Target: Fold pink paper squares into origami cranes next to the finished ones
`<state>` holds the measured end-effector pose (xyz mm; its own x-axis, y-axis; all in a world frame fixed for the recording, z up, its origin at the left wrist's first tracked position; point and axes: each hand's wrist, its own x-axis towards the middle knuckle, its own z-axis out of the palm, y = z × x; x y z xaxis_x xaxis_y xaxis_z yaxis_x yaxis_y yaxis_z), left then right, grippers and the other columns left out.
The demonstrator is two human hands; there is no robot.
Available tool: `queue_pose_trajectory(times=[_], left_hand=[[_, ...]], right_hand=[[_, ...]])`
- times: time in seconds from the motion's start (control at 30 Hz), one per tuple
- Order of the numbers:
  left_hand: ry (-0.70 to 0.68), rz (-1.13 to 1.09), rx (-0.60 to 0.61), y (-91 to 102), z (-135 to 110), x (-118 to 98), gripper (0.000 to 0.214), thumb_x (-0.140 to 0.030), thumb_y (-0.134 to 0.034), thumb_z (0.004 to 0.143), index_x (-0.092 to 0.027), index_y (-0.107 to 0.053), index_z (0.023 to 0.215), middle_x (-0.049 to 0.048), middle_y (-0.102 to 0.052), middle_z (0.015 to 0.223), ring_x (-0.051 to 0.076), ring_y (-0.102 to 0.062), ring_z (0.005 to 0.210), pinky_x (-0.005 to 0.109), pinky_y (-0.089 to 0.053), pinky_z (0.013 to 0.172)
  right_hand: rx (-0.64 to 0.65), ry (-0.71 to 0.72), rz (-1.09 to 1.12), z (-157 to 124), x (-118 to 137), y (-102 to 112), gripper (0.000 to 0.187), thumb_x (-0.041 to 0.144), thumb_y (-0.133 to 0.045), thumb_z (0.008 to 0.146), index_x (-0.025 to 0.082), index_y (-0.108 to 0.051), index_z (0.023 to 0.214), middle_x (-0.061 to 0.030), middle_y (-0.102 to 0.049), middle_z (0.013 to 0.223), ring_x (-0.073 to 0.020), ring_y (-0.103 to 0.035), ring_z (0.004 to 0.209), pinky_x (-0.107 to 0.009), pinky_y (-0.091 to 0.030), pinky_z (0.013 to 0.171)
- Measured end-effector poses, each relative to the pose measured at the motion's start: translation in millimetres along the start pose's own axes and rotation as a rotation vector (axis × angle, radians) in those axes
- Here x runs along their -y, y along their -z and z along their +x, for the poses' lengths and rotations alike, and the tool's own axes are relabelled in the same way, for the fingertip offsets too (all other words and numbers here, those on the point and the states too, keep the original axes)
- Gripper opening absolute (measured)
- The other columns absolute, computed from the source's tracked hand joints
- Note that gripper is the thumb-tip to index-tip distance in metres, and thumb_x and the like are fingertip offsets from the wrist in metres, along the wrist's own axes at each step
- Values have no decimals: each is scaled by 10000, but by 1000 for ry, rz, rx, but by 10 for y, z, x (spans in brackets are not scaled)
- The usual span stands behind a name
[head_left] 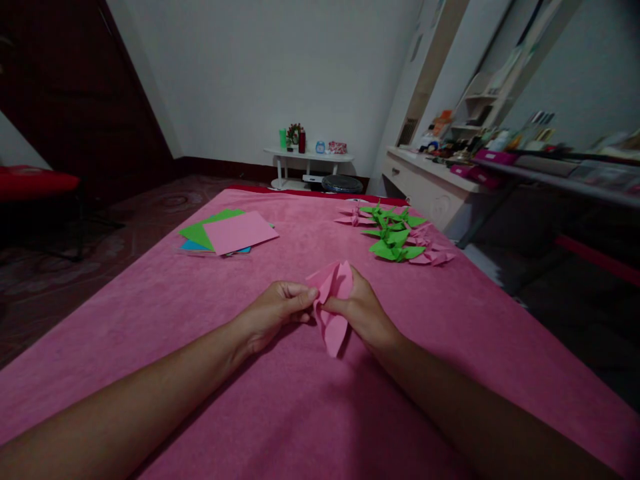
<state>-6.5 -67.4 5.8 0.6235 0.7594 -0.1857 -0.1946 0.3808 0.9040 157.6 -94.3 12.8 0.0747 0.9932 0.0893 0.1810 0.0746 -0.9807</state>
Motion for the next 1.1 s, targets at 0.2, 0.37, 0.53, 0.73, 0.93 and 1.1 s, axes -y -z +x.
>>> queue_pose_trajectory(times=[0.2, 0.37, 0.53, 0.73, 0.93, 1.1], left_hand=[[6, 38, 18, -11, -13, -14, 249, -327, -704, 722, -90, -662, 657, 21, -620, 608, 48, -519, 535, 156, -382, 545], [18, 63, 17, -4, -6, -30, 222, -301, -723, 697, -88, -665, 681, 22, -615, 607, 56, -511, 541, 172, -376, 558], [48, 71, 38, 7, -15, -57, 201, -274, -732, 680, -89, -656, 674, 8, -594, 601, 52, -485, 534, 180, -364, 561], [64, 75, 52, 3, -30, -76, 161, -186, -774, 607, -105, -638, 638, -16, -585, 575, 56, -489, 535, 189, -349, 556], [58, 81, 90, -21, -28, -97, 121, -138, -754, 604, -109, -636, 602, -7, -619, 602, 66, -515, 560, 202, -381, 601], [24, 178, 58, -7, -25, -61, 138, -143, -762, 586, -103, -630, 586, -27, -562, 544, 51, -454, 508, 192, -340, 543]], right_hand=[[-15, 29, -35, -18, -31, 5, 355, 190, -612, 602, 189, -533, 949, -16, -642, 851, -177, -590, 740, -295, -468, 672], [-21, 40, -45, -19, -42, 16, 353, 175, -607, 599, 192, -545, 946, -18, -645, 857, -182, -589, 740, -298, -469, 673], [-10, 27, -13, -13, -36, -2, 332, 150, -595, 582, 202, -554, 908, -19, -648, 832, -184, -585, 715, -293, -467, 647], [70, -12, 129, 2, 16, -9, 297, 124, -583, 550, 178, -559, 841, -12, -633, 776, -152, -562, 653, -265, -458, 614], [95, -65, 232, 5, 47, 18, 224, 113, -586, 544, 166, -579, 762, 3, -616, 740, -131, -540, 620, -248, -441, 595], [73, -41, 191, 0, 48, 10, 259, 115, -597, 538, 169, -581, 792, 2, -611, 749, -138, -538, 635, -252, -448, 606]])
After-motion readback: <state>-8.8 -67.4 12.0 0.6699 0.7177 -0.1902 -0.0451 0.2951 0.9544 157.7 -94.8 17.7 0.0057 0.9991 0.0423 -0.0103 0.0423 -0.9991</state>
